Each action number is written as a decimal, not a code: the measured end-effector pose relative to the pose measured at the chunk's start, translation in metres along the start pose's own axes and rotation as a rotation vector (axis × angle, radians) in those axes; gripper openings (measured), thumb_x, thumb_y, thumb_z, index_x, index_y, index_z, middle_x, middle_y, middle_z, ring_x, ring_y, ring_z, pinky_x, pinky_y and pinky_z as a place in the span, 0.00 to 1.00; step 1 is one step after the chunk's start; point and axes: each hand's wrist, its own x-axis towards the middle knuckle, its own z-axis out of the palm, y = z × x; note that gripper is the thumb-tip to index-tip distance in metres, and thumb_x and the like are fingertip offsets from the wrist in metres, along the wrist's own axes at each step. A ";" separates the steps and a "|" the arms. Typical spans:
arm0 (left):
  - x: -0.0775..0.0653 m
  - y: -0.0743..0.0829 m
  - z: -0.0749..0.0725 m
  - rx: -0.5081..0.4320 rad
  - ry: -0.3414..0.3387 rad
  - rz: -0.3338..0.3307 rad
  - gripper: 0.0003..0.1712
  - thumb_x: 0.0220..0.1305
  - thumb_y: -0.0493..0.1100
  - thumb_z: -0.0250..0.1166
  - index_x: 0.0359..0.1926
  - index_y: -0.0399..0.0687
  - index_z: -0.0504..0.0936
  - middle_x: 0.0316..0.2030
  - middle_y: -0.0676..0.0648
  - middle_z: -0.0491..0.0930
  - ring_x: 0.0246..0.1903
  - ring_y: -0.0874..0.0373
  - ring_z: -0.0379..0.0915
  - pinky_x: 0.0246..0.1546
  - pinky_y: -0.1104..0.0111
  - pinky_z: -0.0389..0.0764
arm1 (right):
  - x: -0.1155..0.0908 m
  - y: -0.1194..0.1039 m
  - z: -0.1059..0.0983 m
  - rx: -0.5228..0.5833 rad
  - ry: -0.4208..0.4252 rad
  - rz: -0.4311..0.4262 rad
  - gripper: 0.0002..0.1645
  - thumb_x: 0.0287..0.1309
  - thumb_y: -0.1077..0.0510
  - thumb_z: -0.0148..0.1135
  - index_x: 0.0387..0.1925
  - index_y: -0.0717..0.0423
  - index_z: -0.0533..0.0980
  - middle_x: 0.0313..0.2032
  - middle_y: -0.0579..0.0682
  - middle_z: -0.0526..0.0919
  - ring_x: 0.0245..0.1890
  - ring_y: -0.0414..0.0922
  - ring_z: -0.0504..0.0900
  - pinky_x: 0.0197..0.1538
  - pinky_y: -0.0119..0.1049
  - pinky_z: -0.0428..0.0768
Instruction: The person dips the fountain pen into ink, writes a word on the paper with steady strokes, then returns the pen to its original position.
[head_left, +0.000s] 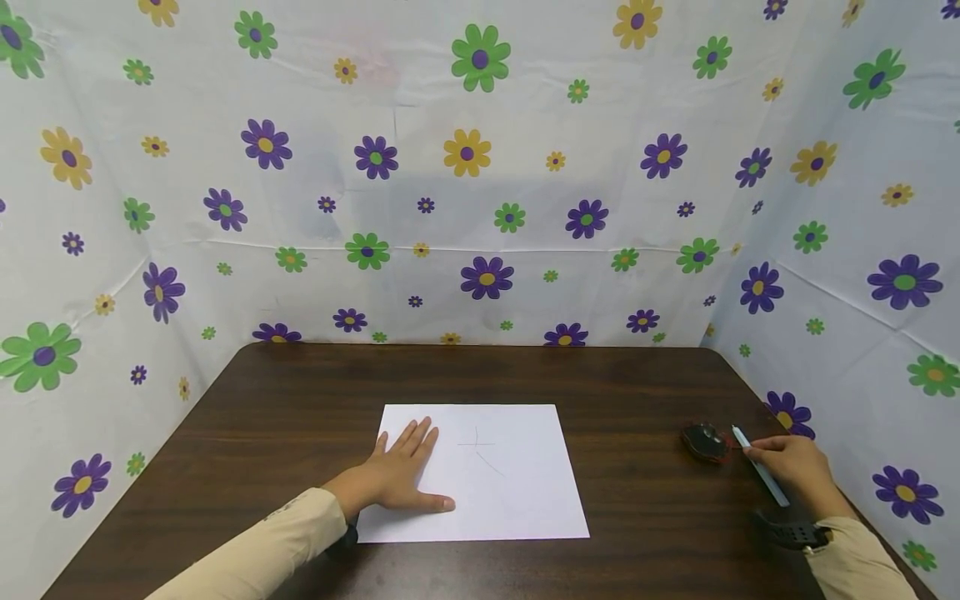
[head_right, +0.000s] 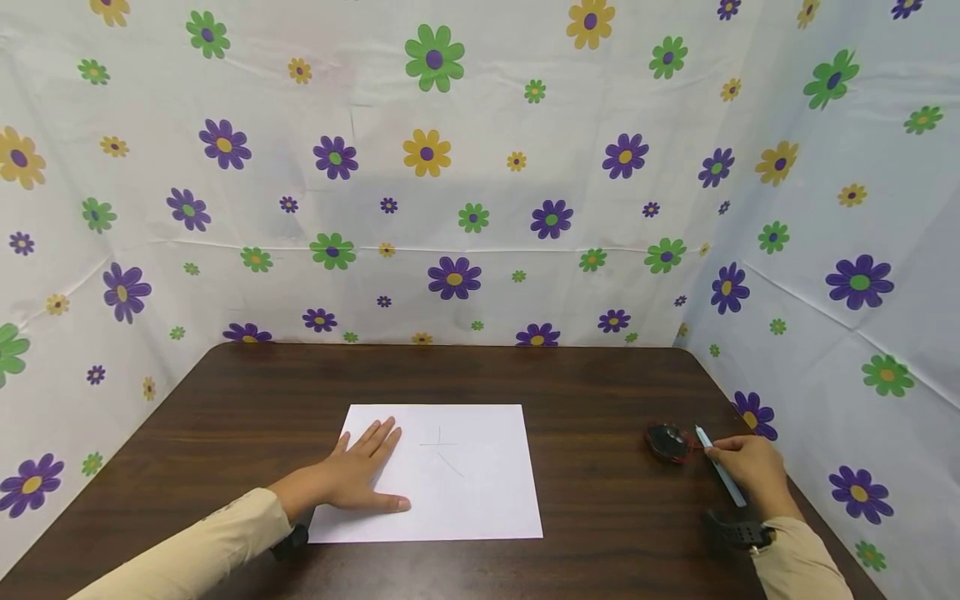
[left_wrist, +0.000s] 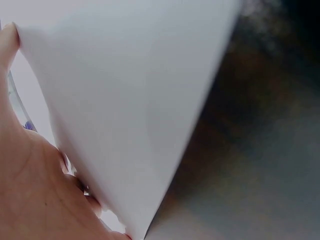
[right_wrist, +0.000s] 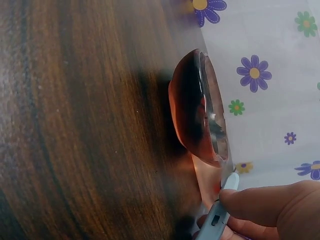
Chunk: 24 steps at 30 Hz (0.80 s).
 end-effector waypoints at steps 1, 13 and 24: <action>0.000 0.000 0.000 0.000 0.001 0.001 0.70 0.42 0.85 0.55 0.75 0.46 0.48 0.76 0.43 0.38 0.74 0.44 0.32 0.66 0.36 0.36 | 0.000 0.000 0.000 -0.001 -0.001 -0.002 0.26 0.59 0.50 0.61 0.43 0.73 0.79 0.44 0.76 0.76 0.41 0.66 0.76 0.36 0.49 0.74; -0.005 0.012 -0.011 0.025 -0.010 -0.013 0.68 0.44 0.82 0.56 0.75 0.44 0.49 0.75 0.42 0.41 0.74 0.44 0.36 0.66 0.37 0.41 | -0.003 -0.002 -0.010 -0.020 0.035 -0.054 0.31 0.64 0.46 0.58 0.44 0.76 0.77 0.25 0.54 0.81 0.28 0.49 0.75 0.27 0.37 0.71; -0.004 0.012 -0.013 0.024 -0.017 -0.018 0.68 0.45 0.82 0.56 0.75 0.44 0.48 0.75 0.40 0.39 0.74 0.42 0.34 0.66 0.37 0.40 | -0.007 -0.037 -0.013 -0.052 0.126 -0.182 0.41 0.67 0.39 0.49 0.54 0.77 0.70 0.52 0.78 0.72 0.49 0.73 0.72 0.43 0.62 0.75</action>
